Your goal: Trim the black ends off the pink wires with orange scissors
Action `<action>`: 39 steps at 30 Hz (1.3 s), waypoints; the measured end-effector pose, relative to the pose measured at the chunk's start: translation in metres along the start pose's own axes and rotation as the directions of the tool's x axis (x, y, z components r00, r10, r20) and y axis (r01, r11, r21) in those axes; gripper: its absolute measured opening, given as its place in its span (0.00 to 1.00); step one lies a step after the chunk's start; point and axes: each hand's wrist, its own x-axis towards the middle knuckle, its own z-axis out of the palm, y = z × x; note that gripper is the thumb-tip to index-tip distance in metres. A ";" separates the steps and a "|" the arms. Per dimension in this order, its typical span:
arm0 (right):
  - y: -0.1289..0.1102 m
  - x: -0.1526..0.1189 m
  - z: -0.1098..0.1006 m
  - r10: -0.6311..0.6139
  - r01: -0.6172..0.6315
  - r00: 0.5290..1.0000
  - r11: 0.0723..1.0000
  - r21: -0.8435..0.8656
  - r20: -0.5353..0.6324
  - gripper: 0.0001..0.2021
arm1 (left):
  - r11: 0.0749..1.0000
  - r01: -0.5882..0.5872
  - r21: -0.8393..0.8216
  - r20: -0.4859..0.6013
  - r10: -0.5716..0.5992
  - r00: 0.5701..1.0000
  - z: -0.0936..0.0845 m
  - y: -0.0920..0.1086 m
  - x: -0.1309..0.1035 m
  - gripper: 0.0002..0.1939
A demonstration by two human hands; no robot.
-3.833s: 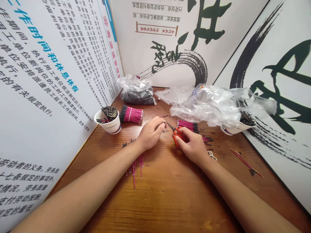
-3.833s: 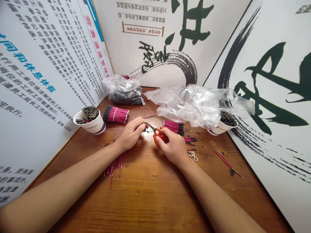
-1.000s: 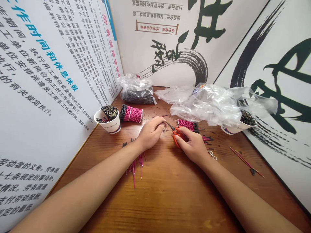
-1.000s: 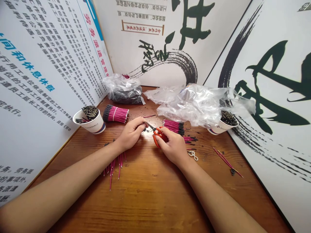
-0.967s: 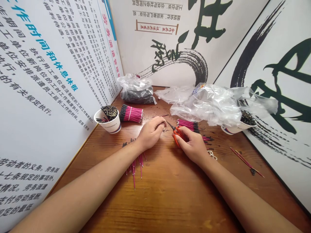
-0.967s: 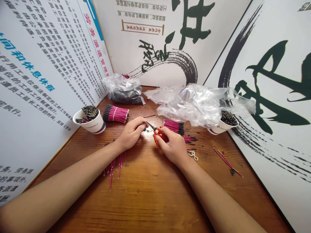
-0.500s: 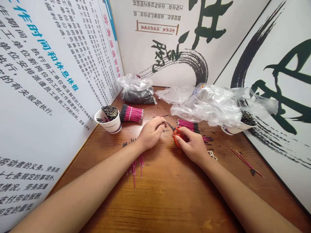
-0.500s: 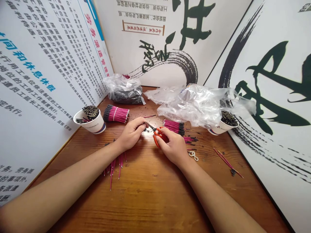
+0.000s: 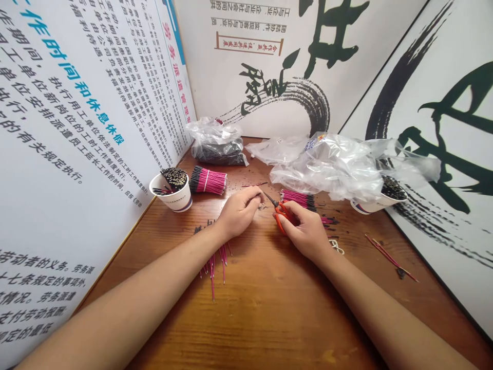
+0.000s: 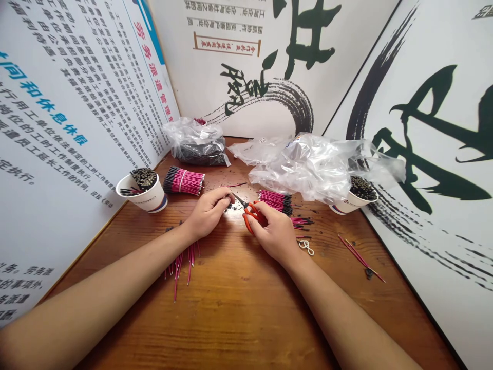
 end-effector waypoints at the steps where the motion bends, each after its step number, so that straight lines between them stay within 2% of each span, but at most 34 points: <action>1: 0.000 0.000 0.000 0.003 -0.003 1.000 1.000 0.008 -0.003 0.08 | 1.000 -0.004 -0.004 -0.006 0.004 1.000 0.000 0.000 0.000 0.10; 10: -0.002 0.001 -0.001 0.010 -0.010 1.000 1.000 0.009 0.003 0.08 | 0.999 0.005 -0.040 -0.024 -0.006 1.000 -0.002 0.002 -0.003 0.12; 14: -0.002 0.001 0.000 0.004 -0.004 1.000 1.000 0.013 0.006 0.08 | 1.000 0.018 -0.018 -0.001 -0.018 1.000 -0.001 0.002 -0.002 0.12; 21: -0.001 0.001 0.000 0.004 -0.004 1.000 1.000 0.013 0.000 0.08 | 1.000 0.000 0.015 -0.038 0.001 0.999 -0.001 -0.001 -0.001 0.12; 34: -0.002 0.000 0.000 0.004 -0.004 1.000 1.000 0.014 0.019 0.07 | 1.000 0.010 0.004 0.028 -0.010 1.000 -0.001 0.002 0.000 0.12; 39: -0.002 0.001 0.000 0.001 -0.001 1.000 1.000 0.010 0.020 0.07 | 1.000 0.008 -0.022 0.002 -0.008 1.000 -0.001 0.003 -0.001 0.13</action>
